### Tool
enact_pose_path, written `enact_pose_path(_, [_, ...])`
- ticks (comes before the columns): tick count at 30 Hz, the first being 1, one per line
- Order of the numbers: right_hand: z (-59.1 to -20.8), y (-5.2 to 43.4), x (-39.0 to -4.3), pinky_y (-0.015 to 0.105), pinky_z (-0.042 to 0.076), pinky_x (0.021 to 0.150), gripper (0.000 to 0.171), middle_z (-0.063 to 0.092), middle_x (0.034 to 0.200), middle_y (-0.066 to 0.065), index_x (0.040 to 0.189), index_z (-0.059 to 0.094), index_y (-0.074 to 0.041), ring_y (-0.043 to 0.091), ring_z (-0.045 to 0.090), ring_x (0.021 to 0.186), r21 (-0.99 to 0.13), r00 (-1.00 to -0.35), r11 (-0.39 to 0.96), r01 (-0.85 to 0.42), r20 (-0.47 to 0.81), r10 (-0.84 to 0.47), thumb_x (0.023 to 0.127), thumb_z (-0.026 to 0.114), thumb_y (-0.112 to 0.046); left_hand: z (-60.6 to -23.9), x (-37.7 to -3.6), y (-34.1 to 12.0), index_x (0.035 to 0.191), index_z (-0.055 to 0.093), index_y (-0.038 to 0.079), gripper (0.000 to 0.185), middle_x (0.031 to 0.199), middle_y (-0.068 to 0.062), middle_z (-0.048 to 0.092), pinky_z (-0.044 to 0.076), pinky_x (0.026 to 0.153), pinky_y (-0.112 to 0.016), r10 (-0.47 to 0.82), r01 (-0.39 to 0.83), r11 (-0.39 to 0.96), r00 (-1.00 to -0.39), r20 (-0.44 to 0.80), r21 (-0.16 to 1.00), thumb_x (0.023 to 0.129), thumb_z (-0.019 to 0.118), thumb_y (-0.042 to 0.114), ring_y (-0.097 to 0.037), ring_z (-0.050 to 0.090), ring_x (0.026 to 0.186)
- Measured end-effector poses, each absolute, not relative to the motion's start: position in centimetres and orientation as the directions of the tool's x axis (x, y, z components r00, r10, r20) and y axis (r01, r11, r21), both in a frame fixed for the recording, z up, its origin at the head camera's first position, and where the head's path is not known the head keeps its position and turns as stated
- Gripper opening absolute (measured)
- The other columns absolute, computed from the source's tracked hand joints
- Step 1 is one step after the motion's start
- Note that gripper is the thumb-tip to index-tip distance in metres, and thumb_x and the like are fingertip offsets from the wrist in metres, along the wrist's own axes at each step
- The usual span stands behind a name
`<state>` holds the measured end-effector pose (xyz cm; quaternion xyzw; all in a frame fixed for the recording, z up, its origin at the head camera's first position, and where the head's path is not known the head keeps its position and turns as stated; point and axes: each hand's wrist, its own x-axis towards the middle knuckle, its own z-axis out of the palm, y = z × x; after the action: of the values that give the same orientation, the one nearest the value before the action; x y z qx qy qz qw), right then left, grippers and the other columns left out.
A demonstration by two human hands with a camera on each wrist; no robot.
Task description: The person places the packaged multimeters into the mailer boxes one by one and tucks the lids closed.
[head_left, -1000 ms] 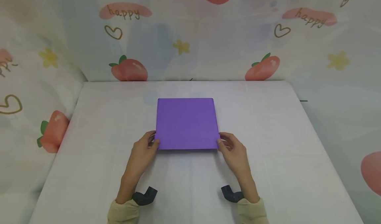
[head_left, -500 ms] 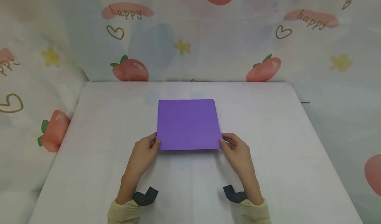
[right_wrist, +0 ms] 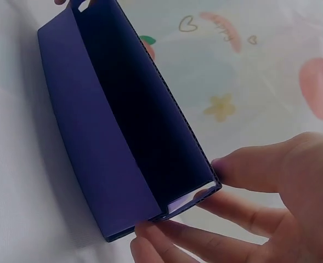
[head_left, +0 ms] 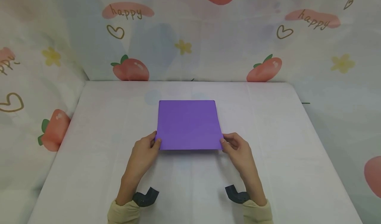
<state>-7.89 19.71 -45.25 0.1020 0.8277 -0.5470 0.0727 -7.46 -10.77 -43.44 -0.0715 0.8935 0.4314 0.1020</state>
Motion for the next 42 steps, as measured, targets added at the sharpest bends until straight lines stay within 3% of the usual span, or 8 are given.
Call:
enact_pose_path(10, [-45.4,19.7,-7.9,0.021,0.056,0.097,0.029,0.067,0.137,0.021,0.127,0.066,0.0,0.034,0.067,0.128,-0.894,-0.966,0.367,0.259,-0.237,0.104,0.103,0.065,-0.017,-43.4,-7.5,-10.5,0.142,0.061,-0.002,0.043,0.123,-0.016,0.076,0.056,0.08,-0.037,-0.08,-0.223,0.626,-0.971,-0.223,0.747,0.106,0.053,0.02,-0.021,0.068,0.099])
enact_pose_path(13, [-45.3,19.7,-7.9,0.018,0.054,0.097,0.03,0.067,0.138,0.021,0.127,0.066,0.001,0.032,0.066,0.129,-0.892,-0.963,0.362,0.269,-0.245,0.113,0.103,0.065,-0.018,-43.3,-7.4,-10.5,0.143,0.06,-0.002,0.043,0.125,-0.017,0.075,0.057,0.082,-0.039,-0.083,-0.227,0.63,-0.971,-0.226,0.743,0.106,0.052,0.02,-0.022,0.069,0.103])
enact_pose_path(18, [-45.3,19.6,-8.0,0.011,0.051,0.091,0.03,0.066,0.136,0.021,0.127,0.065,0.002,0.031,0.065,0.128,-0.891,-0.958,0.354,0.285,-0.259,0.12,0.103,0.065,-0.016,-43.0,-7.3,-10.3,0.145,0.057,-0.004,0.044,0.136,-0.021,0.069,0.055,0.099,-0.052,-0.084,-0.224,0.651,-0.971,-0.224,0.725,0.107,0.05,0.019,-0.03,0.067,0.125])
enact_pose_path(26, [-45.5,19.6,-8.1,0.008,0.049,0.089,0.029,0.066,0.136,0.021,0.127,0.064,0.003,0.032,0.065,0.127,-0.894,-0.958,0.346,0.285,-0.26,0.118,0.103,0.064,-0.014,-42.5,-7.0,-10.2,0.141,0.061,-0.005,0.042,0.125,-0.02,0.074,0.056,0.083,-0.045,-0.086,-0.216,0.675,-0.973,-0.215,0.705,0.106,0.051,0.016,-0.023,0.065,0.096])
enact_pose_path(31, [-45.6,19.6,-7.9,0.008,0.048,0.091,0.031,0.064,0.139,0.02,0.131,0.063,0.0,0.031,0.063,0.131,-0.899,-0.96,0.338,0.28,-0.259,0.106,0.104,0.063,-0.016,-43.1,-7.0,-11.3,0.148,0.052,-0.005,0.048,0.138,-0.021,0.068,0.058,0.1,-0.047,-0.002,-0.201,0.59,-0.969,-0.248,0.782,0.107,0.052,0.021,-0.028,0.069,0.123])
enact_pose_path(35, [-45.8,19.8,-7.7,0.02,0.052,0.102,0.033,0.063,0.142,0.019,0.134,0.062,-0.002,0.031,0.062,0.133,-0.896,-0.967,0.365,0.254,-0.238,0.089,0.105,0.062,-0.018,-44.0,-6.8,-12.7,0.156,0.043,-0.002,0.058,0.149,-0.02,0.059,0.053,0.108,-0.045,0.111,-0.168,0.517,-0.959,-0.261,0.839,0.107,0.058,0.026,-0.031,0.062,0.136])
enact_pose_path(39, [-46.0,20.0,-7.6,0.042,0.05,0.113,0.037,0.061,0.147,0.018,0.138,0.06,-0.004,0.033,0.061,0.137,-0.889,-0.97,0.388,0.243,-0.235,0.069,0.106,0.061,-0.021,-45.2,-6.4,-14.0,0.159,0.038,0.003,0.068,0.156,-0.018,0.053,0.053,0.108,-0.038,0.173,-0.168,0.444,-0.948,-0.268,0.88,0.102,0.068,0.024,-0.031,0.061,0.137])
enact_pose_path(42, [-46.3,20.4,-7.4,0.05,0.048,0.115,0.042,0.057,0.152,0.017,0.143,0.056,-0.005,0.034,0.058,0.14,-0.889,-0.967,0.386,0.245,-0.25,0.04,0.105,0.062,-0.023,-46.0,-6.1,-14.5,0.159,0.039,0.002,0.071,0.157,-0.02,0.052,0.054,0.106,-0.031,0.193,-0.168,0.381,-0.947,-0.256,0.909,0.099,0.073,0.018,-0.032,0.06,0.138])
